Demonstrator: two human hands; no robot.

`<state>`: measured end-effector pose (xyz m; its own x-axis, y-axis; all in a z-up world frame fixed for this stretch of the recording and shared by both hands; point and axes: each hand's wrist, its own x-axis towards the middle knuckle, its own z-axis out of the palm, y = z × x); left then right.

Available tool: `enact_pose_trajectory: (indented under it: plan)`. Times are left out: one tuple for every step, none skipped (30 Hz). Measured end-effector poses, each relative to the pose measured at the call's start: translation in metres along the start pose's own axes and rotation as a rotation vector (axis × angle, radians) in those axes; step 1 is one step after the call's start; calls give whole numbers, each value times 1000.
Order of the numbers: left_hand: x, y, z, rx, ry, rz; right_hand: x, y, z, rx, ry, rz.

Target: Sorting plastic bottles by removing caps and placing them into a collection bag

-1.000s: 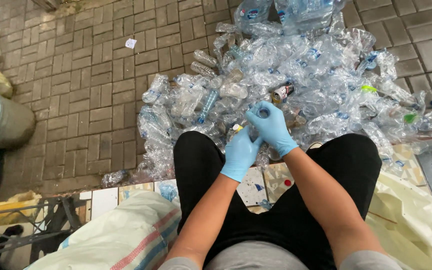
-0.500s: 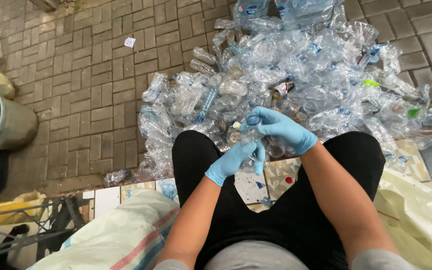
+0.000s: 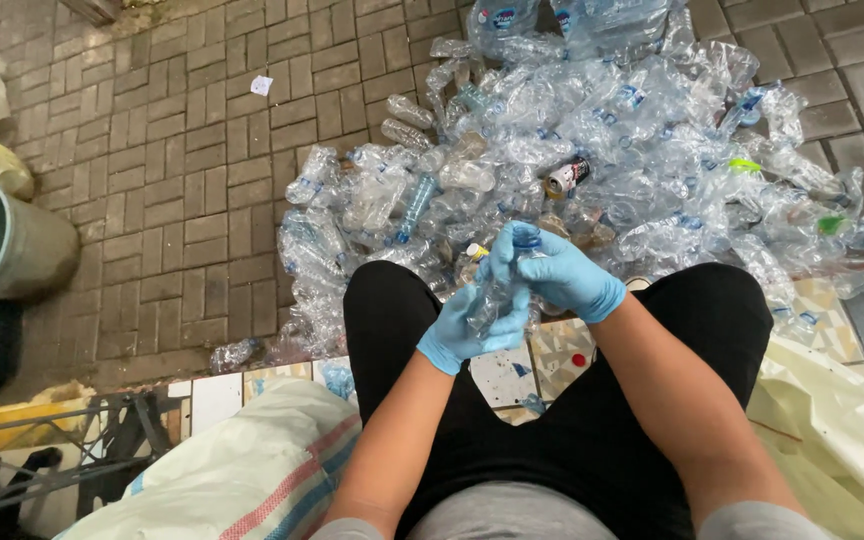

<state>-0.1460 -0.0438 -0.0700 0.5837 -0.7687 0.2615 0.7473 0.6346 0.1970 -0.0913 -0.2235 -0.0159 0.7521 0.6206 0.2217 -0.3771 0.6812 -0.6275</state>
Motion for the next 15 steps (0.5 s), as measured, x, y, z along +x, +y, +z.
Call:
enact_pose_trajectory:
  plan:
    - [-26,-3,-55,-147,166,10,1,4,-1,-22,28,-27]
    - [-50,-10,-107,-296,330,20,1,7,-3,-46,56,-55]
    - [-39,-6,-77,-296,328,18,3,9,-9,-48,57,-55]
    - [-31,-4,-48,-362,290,32,4,13,-13,-42,69,-37]
    - [-23,-1,-18,-427,252,46,5,17,-18,-36,81,-18]
    - [-15,2,-9,-430,252,49,6,17,-15,-36,81,-14]
    - [-7,6,1,-190,362,108,7,17,-12,-93,174,-25]
    - [3,11,10,54,464,163,10,15,-10,-153,266,-41]
    - [7,11,22,54,462,163,12,12,0,-155,266,-41]
    - [11,11,34,118,574,188,15,9,9,-155,340,-56]
    - [16,11,46,182,685,213,17,5,19,-154,414,-72]
    - [10,12,26,182,685,217,16,5,18,-155,412,-69]
    - [5,13,5,263,737,219,14,5,18,-270,448,-82]
    - [-1,14,-15,345,792,222,13,6,18,-383,482,-93]
    - [4,17,-14,345,795,227,15,15,2,-382,478,-90]
